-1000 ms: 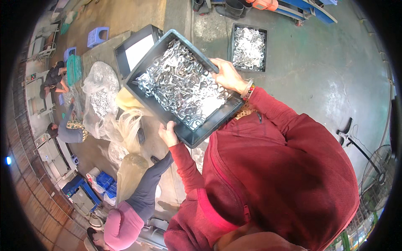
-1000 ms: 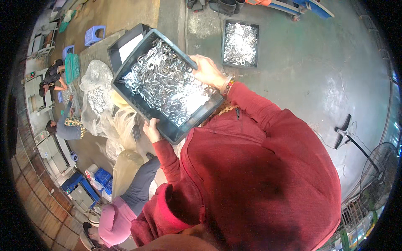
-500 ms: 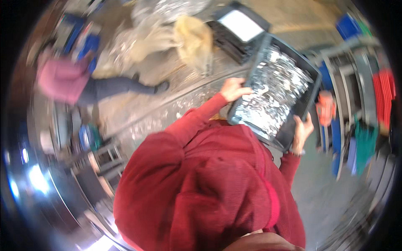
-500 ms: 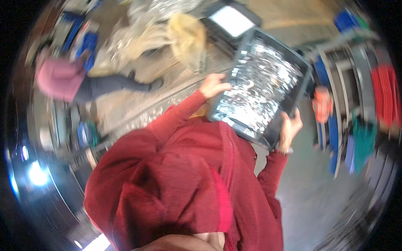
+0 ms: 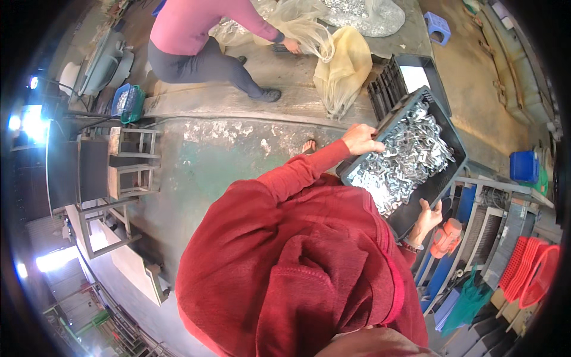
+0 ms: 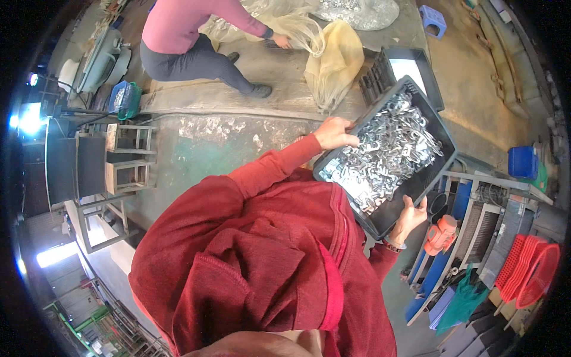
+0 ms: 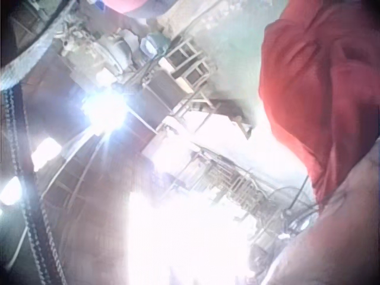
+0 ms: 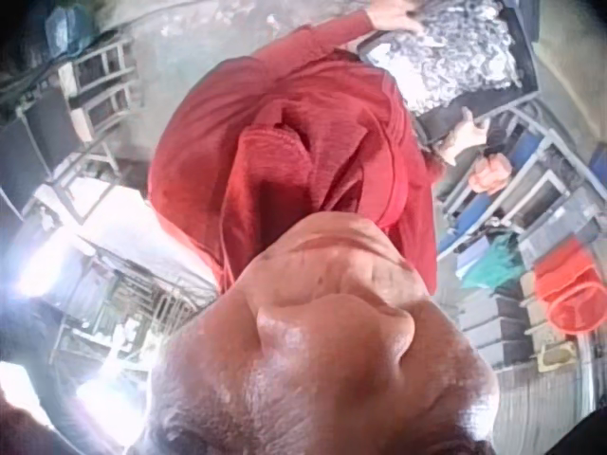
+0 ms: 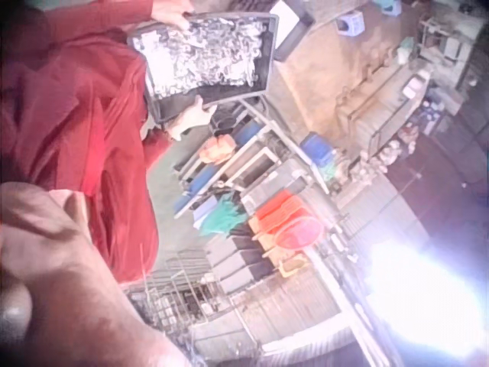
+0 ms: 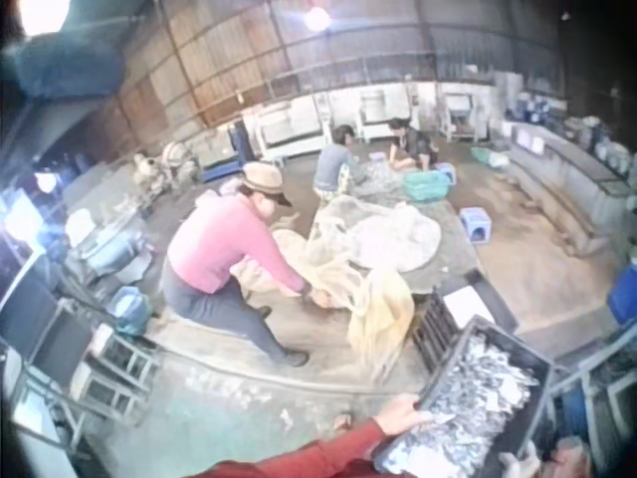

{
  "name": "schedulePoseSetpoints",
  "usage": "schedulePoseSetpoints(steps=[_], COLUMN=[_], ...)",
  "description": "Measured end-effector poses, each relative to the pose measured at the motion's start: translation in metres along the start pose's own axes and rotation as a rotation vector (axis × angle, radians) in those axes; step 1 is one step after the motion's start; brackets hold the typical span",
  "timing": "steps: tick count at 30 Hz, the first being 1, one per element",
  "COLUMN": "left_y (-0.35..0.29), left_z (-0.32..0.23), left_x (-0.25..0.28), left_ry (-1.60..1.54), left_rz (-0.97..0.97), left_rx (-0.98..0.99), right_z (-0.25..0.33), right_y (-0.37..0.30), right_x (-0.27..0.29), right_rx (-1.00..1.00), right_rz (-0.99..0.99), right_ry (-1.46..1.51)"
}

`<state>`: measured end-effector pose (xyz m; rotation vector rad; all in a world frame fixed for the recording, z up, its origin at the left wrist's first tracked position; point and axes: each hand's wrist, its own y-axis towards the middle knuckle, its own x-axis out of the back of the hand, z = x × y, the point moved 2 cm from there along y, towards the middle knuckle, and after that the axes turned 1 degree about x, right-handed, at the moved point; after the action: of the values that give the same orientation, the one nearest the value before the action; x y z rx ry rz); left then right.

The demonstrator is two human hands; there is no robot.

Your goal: The person pours metal parts from a bag into crates, stacks the crates, and walks to another workstation. The person then sits down and sorts metal buckles from a plastic sheet by hand.

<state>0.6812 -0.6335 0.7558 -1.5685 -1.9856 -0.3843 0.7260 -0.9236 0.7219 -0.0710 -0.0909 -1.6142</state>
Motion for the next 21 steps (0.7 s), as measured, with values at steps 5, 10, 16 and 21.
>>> schedulePoseSetpoints(steps=[5, 10, 16, 21], left_y=[-0.036, -0.058, -0.063, -0.067], left_z=[-0.019, -0.033, -0.041, -0.038], left_x=[0.009, 0.02, 0.026, 0.018], left_ry=[-0.041, -0.072, -0.142, -0.108], left_rz=[-0.094, -0.161, -0.147, -0.222], left_rx=[0.023, 0.011, 0.021, 0.013], right_z=[0.023, 0.031, 0.049, 0.07], right_y=[0.001, -0.005, -0.007, 0.003], right_x=[0.003, 0.014, 0.019, 0.022], right_rx=[0.04, 0.087, 0.072, 0.069], right_rz=[0.119, 0.116, 0.136, 0.2], right_ry=[0.012, 0.068, 0.034, -0.071])
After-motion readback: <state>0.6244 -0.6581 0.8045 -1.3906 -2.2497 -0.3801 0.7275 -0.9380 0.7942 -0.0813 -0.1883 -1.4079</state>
